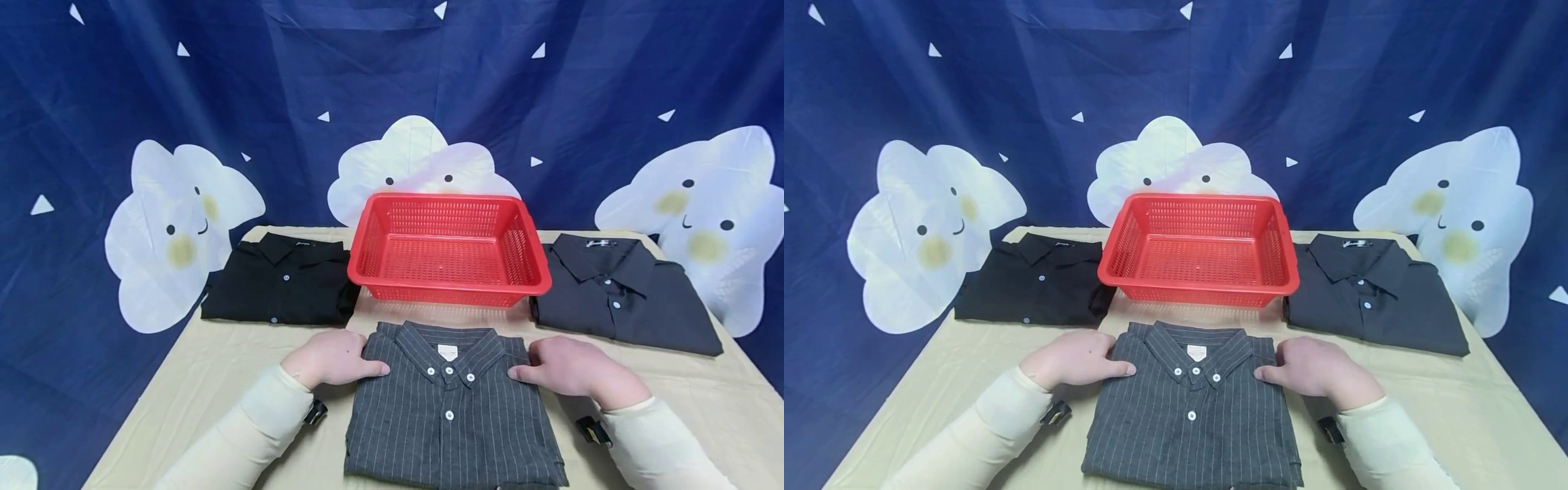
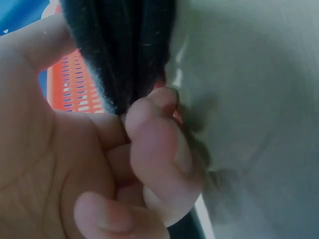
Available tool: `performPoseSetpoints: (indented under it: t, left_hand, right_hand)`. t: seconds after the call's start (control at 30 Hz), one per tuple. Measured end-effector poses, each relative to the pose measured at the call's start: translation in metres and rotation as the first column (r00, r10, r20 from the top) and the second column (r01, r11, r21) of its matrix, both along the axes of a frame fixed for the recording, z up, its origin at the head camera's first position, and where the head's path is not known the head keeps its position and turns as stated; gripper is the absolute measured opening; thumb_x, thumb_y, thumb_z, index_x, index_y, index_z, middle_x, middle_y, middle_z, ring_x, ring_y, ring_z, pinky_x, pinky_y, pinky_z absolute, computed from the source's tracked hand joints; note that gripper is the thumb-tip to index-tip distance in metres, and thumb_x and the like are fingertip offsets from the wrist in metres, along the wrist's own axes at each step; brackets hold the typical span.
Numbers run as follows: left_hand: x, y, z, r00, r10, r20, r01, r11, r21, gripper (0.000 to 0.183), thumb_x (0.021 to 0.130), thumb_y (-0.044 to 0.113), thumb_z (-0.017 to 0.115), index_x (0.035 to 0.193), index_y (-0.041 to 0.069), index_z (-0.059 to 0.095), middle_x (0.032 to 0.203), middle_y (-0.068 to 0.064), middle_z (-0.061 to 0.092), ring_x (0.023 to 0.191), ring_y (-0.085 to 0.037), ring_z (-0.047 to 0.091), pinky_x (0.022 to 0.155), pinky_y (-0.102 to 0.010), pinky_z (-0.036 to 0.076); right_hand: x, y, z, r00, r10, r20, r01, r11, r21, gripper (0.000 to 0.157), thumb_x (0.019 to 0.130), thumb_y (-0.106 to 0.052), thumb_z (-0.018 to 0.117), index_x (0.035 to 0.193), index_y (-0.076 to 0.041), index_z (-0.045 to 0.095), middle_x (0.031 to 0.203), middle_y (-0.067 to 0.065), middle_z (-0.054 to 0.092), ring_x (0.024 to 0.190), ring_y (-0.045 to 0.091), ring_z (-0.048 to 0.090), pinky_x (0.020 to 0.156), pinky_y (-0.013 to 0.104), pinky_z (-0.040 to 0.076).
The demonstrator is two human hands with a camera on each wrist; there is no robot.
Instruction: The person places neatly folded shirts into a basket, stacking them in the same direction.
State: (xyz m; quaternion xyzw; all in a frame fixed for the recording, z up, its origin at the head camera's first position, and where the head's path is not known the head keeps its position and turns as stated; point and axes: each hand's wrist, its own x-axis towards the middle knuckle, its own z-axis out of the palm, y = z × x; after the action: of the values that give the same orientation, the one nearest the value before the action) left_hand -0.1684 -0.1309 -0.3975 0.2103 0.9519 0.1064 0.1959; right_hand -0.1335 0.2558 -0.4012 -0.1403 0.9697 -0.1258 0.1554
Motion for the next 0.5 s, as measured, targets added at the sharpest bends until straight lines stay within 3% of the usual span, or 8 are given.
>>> performPoseSetpoints:
  t: [0.27,0.5]
  left_hand:
    - [0.001,0.008,-0.009,0.998,-0.022,-0.061,0.017,0.996,-0.086,0.048,0.083,0.063,0.069,0.080,0.015,0.071,0.078,0.003,0.065,0.077,-0.019,0.064,0.070,-0.039,0.053]
    - [0.001,0.022,-0.010,0.995,-0.038,-0.090,0.022,0.984,-0.177,0.050,0.082,0.061,0.072,0.077,0.012,0.070,0.073,0.001,0.061,0.065,-0.019,0.058,0.064,-0.042,0.051]
  right_hand:
    - [0.002,-0.011,-0.004,0.999,-0.030,-0.032,0.033,0.995,0.097,0.047,0.083,-0.064,0.070,0.076,-0.019,0.059,0.064,-0.004,0.051,0.061,0.016,0.051,0.057,0.041,0.044]
    - [0.001,-0.017,-0.003,0.999,-0.047,-0.009,0.048,0.989,0.140,0.042,0.085,-0.056,0.071,0.078,-0.015,0.061,0.066,-0.002,0.052,0.064,0.018,0.053,0.058,0.042,0.044]
